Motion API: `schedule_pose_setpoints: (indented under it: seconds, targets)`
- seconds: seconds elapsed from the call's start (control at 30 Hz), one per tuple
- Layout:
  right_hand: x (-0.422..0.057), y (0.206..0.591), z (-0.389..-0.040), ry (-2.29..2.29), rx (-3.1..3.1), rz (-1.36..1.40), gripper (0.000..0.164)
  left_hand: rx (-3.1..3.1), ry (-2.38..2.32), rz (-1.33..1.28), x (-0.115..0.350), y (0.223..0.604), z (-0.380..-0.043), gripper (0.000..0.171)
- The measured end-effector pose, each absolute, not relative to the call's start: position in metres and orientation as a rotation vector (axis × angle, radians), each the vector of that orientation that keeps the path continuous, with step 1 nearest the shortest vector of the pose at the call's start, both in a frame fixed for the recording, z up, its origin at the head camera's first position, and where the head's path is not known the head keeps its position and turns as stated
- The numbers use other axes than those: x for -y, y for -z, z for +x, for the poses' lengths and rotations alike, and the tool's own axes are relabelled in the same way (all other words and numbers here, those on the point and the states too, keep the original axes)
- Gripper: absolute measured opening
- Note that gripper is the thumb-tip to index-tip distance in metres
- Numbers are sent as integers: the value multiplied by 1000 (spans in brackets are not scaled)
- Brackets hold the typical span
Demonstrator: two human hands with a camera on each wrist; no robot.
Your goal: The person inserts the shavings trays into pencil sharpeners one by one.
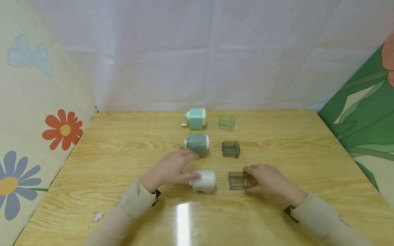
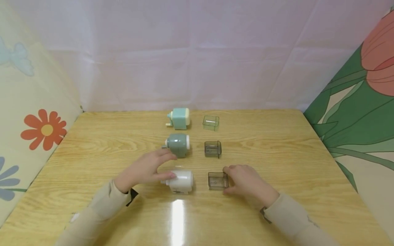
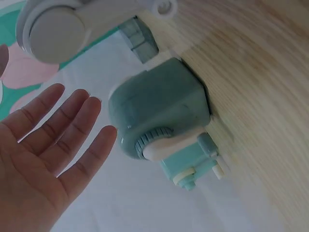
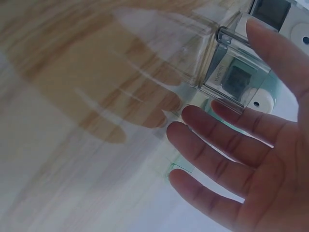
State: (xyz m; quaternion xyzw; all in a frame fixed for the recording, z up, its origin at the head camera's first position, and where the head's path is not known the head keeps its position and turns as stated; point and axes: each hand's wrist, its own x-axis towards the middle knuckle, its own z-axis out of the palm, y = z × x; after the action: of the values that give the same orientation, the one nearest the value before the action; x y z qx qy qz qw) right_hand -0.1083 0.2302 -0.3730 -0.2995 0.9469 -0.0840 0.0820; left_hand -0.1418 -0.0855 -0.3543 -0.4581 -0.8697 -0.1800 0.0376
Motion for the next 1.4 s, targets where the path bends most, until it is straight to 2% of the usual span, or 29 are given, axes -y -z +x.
schedule_pose_setpoints:
  seconds: [0.43, 0.8, 1.4]
  targets:
    - [-230, 375, -109, 260, -2828, -889, 60, 2645, 483, -1439, 80, 360, -138, 47]
    - [-228, 376, -110, 246, -2825, -890, 60, 2646, 526, -1484, 79, 360, -135, 32]
    - [-221, 378, -113, 264, -2813, -948, 57, 2684, 565, -1461, 77, 361, -136, 32]
